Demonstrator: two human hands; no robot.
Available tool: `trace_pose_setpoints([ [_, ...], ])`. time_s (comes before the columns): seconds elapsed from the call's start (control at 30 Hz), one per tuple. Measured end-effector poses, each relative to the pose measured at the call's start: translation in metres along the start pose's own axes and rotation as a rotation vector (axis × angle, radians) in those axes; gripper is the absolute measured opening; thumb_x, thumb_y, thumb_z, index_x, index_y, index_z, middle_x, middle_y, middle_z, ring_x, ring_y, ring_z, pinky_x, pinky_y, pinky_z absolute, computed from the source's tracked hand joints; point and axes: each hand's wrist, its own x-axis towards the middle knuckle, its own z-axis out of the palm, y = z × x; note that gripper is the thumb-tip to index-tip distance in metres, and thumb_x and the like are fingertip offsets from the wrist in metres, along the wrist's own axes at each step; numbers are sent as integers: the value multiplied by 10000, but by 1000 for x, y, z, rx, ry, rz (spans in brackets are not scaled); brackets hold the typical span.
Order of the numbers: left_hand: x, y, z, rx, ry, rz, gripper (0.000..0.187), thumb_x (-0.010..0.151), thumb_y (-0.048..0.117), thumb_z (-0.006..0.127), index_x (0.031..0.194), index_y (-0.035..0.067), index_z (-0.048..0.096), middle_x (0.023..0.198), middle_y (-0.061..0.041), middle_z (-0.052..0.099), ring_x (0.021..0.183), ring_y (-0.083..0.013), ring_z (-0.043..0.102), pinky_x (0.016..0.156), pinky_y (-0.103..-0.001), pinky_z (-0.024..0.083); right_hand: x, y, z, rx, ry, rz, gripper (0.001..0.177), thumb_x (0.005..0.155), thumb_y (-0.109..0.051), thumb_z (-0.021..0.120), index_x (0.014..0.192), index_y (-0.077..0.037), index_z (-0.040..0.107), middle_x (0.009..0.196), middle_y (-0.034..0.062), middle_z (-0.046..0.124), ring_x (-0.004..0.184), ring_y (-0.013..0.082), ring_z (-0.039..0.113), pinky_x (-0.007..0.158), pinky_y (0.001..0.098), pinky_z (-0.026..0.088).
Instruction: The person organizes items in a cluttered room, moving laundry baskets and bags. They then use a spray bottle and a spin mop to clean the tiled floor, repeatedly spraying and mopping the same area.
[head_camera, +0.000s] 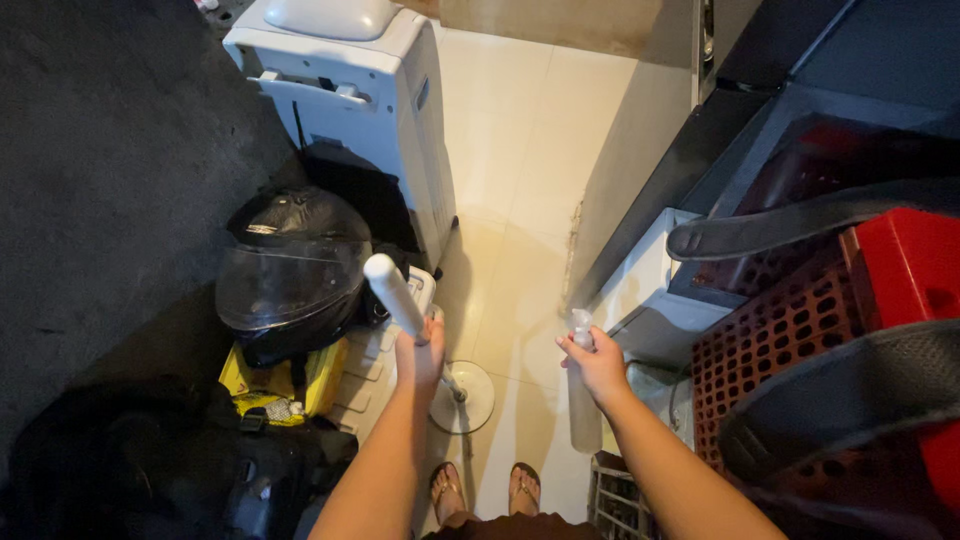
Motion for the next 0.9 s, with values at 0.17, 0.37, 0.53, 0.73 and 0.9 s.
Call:
trace_pose_setpoints([
  [0.17, -18, -2, 1, -116, 116, -81, 379, 887, 118, 654, 631, 40, 385, 603, 3, 339, 569, -111, 332, 515, -348, 291, -1, 9, -12, 17, -50, 16, 273, 821, -144, 807, 1030, -30, 674, 868, 45, 705, 683, 133, 666, 610, 311, 582],
  [0.37, -49, 15, -17, -60, 146, -74, 415, 879, 132, 657, 577, 79, 378, 570, 25, 319, 550, -94, 322, 498, -338, 289, -21, 28, -19, -75, -88, -26, 328, 769, -185, 825, 1046, -82, 683, 882, 15, 703, 716, 107, 660, 593, 316, 570],
  [0.53, -91, 38, -44, -189, 116, -238, 411, 878, 153, 646, 561, 100, 391, 515, 23, 341, 443, -107, 334, 414, -348, 278, -65, 62, -21, -96, -99, 81, 305, 780, -181, 847, 980, -33, 670, 822, 47, 715, 643, 151, 680, 584, 332, 579],
  [0.73, -143, 32, -84, -183, 15, -252, 402, 877, 171, 655, 567, 114, 407, 517, 19, 364, 448, -123, 359, 429, -349, 285, -140, 117, -15, -11, -48, 73, 289, 802, -148, 851, 996, -7, 690, 815, 51, 691, 630, 159, 647, 561, 338, 574],
  [0.9, -184, 22, -112, -151, -26, -39, 390, 854, 140, 673, 578, 116, 399, 557, 43, 378, 531, -97, 356, 492, -331, 301, -236, 143, -17, 21, 25, 125, 309, 771, -122, 842, 1013, -44, 667, 831, 18, 686, 664, 141, 668, 568, 333, 580],
])
